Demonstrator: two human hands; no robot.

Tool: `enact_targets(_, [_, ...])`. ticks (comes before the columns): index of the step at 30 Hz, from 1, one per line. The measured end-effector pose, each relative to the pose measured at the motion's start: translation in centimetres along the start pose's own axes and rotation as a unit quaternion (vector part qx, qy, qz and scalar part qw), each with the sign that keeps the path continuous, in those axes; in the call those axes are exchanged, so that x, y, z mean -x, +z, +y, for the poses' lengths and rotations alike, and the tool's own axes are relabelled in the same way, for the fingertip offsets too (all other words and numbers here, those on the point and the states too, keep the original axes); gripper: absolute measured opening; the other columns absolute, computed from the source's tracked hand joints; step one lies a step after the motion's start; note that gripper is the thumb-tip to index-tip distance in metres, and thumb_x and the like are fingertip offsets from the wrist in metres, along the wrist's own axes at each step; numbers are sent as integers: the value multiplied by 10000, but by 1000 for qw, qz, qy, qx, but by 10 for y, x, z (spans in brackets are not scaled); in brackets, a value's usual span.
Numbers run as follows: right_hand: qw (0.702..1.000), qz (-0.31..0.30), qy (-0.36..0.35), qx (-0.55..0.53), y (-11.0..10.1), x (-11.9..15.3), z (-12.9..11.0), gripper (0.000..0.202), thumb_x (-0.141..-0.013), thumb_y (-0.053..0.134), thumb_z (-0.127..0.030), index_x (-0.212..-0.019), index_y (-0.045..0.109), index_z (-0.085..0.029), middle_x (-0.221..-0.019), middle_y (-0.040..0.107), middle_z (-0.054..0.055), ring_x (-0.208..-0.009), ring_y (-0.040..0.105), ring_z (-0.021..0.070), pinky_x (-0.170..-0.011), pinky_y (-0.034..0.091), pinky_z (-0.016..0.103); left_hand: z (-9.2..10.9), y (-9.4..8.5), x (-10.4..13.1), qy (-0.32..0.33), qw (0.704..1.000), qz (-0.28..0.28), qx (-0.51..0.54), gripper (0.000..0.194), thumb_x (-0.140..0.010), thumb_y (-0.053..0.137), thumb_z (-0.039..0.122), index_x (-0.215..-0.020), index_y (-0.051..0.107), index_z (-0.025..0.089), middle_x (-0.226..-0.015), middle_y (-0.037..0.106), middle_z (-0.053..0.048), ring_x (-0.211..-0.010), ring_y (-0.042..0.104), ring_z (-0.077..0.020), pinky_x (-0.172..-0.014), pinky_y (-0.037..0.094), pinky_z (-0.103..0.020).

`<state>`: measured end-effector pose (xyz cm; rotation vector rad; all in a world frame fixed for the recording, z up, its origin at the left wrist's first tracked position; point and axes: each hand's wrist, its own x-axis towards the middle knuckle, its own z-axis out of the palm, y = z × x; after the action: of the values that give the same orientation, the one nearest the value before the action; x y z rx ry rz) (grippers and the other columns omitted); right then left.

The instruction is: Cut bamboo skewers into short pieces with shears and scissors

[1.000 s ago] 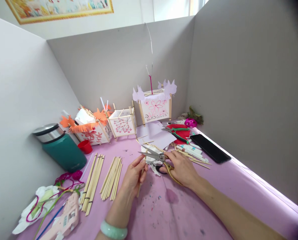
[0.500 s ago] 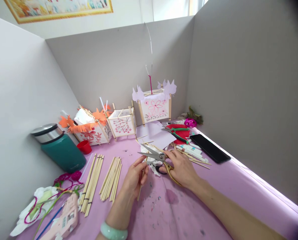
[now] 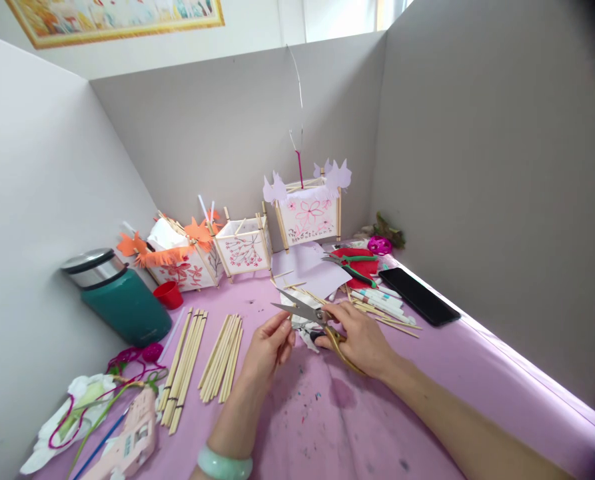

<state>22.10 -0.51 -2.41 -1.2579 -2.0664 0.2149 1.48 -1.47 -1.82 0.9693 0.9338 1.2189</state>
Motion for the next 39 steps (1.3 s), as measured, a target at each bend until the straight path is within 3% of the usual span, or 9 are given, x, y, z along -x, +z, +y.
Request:
enact_targets(4, [999,-1,-9,-47,-3,0,-2,466,-738,799,-400,-1123,605,-222,-969,617,44,-877,580,225,-747,449,323,-1,-3,-2,77,996,10,-47,410,-765,747,387,-1106,725,159,-656,602,21,-453,421,-46,-461,297,-206])
enact_targets(9, [995,-7,-18,-94,-5,0,-4,471,-732,807,-412,-1116,608,-226,-941,606,26,-830,558,202,-723,434,306,-1,-5,-2,119,991,8,-68,275,-783,738,349,-997,771,179,-670,611,11,-593,469,-89,-584,380,-231])
enact_targets(15, [988,-35,-5,-150,-7,-1,-7,477,-747,788,-457,-1119,613,-213,-940,592,30,-779,548,181,-692,434,298,3,0,1,136,988,39,-68,236,-728,784,304,-939,798,202,-708,688,-12,-710,564,-137,-710,447,-263])
enact_targets(20, [987,-34,-3,-159,-6,-1,-5,487,-736,796,-453,-1120,616,-213,-946,604,39,-779,551,185,-699,434,306,7,4,2,145,985,65,-65,228,-677,809,285,-896,808,222,-857,751,-33,-800,637,-179,-803,488,-315])
enact_targets(31, [986,-39,-10,-159,-4,0,-2,520,-719,809,-468,-1136,614,-225,-962,619,46,-808,561,203,-716,432,315,6,4,0,179,978,69,-82,220,-675,803,272,-889,808,222,-864,748,-38,-834,643,-194,-806,503,-329])
enact_targets(39, [980,-51,-15,-191,-4,-1,-1,519,-726,804,-458,-1142,611,-215,-972,613,41,-815,554,195,-710,431,300,4,-2,-1,228,967,40,-107,208,-749,758,251,-952,802,263,-724,674,7,-607,560,-113,-658,471,-273])
